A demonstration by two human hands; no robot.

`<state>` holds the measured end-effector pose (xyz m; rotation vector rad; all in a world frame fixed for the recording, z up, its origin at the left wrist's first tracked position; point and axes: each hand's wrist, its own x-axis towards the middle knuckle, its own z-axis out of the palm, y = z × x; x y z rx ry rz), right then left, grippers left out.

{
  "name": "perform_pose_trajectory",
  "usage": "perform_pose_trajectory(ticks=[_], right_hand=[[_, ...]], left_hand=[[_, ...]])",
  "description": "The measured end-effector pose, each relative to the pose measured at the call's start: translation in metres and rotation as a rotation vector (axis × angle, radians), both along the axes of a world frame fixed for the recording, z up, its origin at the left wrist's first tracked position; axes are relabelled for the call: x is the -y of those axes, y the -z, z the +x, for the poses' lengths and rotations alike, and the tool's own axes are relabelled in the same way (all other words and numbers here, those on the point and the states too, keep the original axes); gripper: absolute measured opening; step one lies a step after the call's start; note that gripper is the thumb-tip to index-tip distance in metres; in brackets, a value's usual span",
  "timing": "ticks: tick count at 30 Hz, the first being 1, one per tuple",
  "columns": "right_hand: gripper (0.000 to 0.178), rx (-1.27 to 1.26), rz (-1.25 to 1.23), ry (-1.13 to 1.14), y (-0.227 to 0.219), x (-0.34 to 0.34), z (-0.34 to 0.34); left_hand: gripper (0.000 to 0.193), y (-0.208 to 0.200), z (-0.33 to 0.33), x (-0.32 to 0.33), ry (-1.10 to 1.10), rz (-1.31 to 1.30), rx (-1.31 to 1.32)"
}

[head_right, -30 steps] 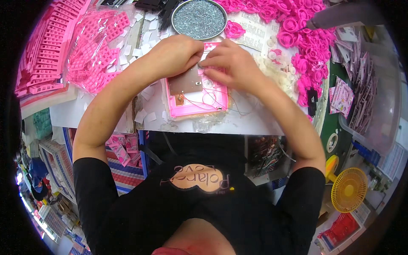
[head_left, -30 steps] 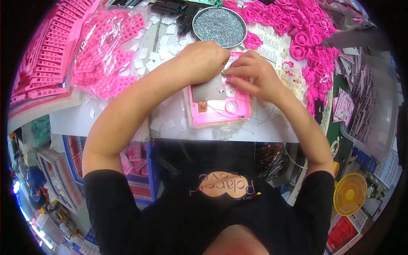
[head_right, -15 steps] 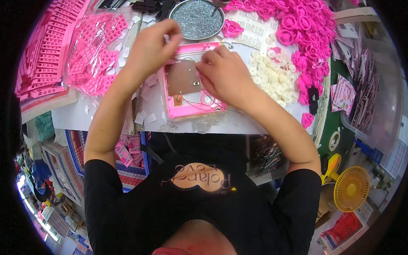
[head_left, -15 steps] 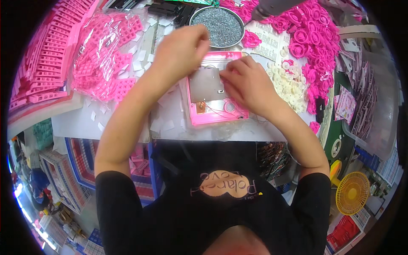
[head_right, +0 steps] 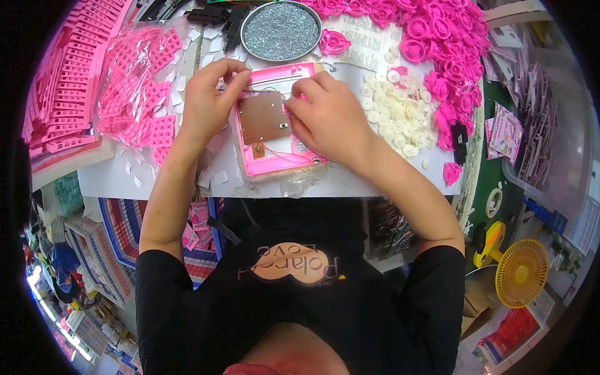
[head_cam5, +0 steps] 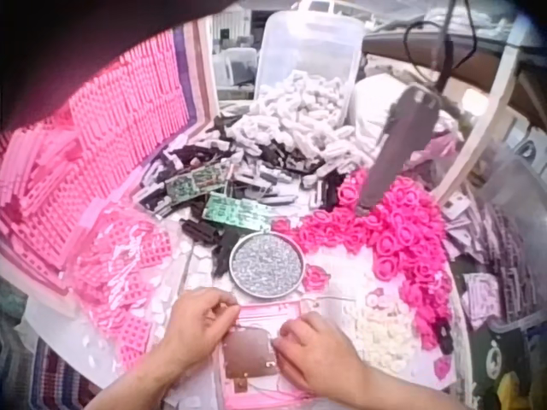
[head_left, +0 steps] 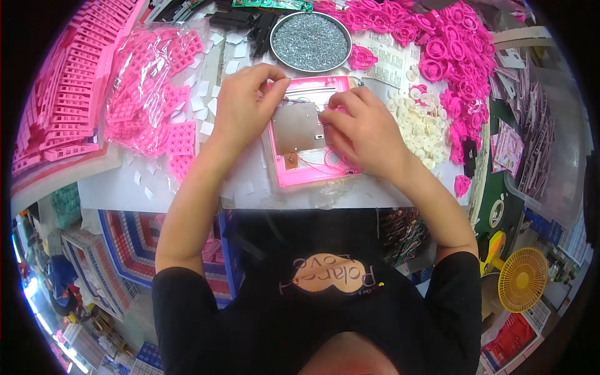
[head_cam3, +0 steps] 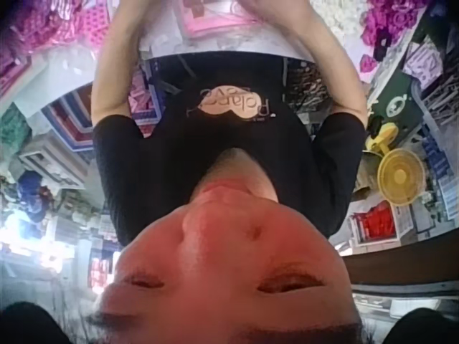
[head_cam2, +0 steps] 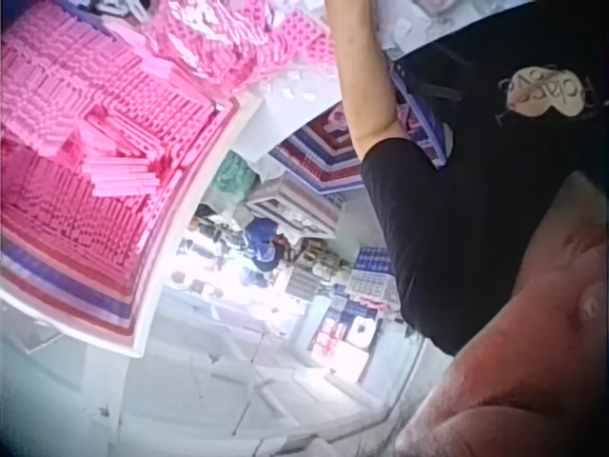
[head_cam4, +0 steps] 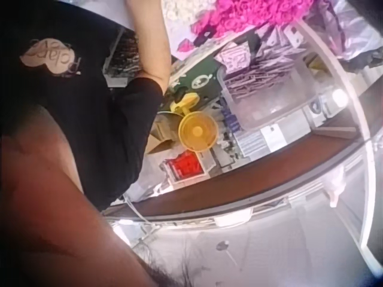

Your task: Assembling the internal electronic components and housing for a pink toy piggy bank using a glue gun.

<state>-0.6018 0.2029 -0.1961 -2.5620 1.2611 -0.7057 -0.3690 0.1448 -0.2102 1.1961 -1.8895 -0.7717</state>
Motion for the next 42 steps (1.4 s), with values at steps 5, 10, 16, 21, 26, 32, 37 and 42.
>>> perform_pose_trajectory(ticks=[5,10,16,21,26,32,37,42], right_hand=[[0.017,-0.005,-0.02,-0.075,0.002,0.001,-0.003],[0.018,0.089,0.058,-0.098,0.003,0.013,-0.01],[0.017,0.26,0.281,0.152,-0.011,0.022,0.02],[0.012,0.295,0.119,0.122,0.001,0.026,0.027],[0.013,0.385,0.22,0.153,-0.001,0.025,0.031],[0.02,0.499,0.369,0.151,0.004,0.031,0.036],[0.012,0.404,0.072,0.092,0.003,0.036,0.028],[0.012,0.317,-0.014,0.126,0.0,0.025,0.027]], left_hand=[[0.014,0.003,0.001,-0.006,0.005,0.032,-0.071],[0.012,-0.001,0.001,-0.012,0.055,0.058,0.012],[0.011,0.0,-0.003,-0.022,0.11,-0.111,0.078],[0.013,-0.002,-0.002,-0.025,0.074,-0.148,0.128],[0.014,-0.004,-0.002,-0.027,0.019,0.187,-0.063],[0.014,-0.005,0.0,-0.027,0.042,0.204,-0.177],[0.014,-0.009,0.005,-0.026,0.063,0.002,0.037],[0.011,-0.002,0.002,-0.024,0.095,-0.197,0.092]])
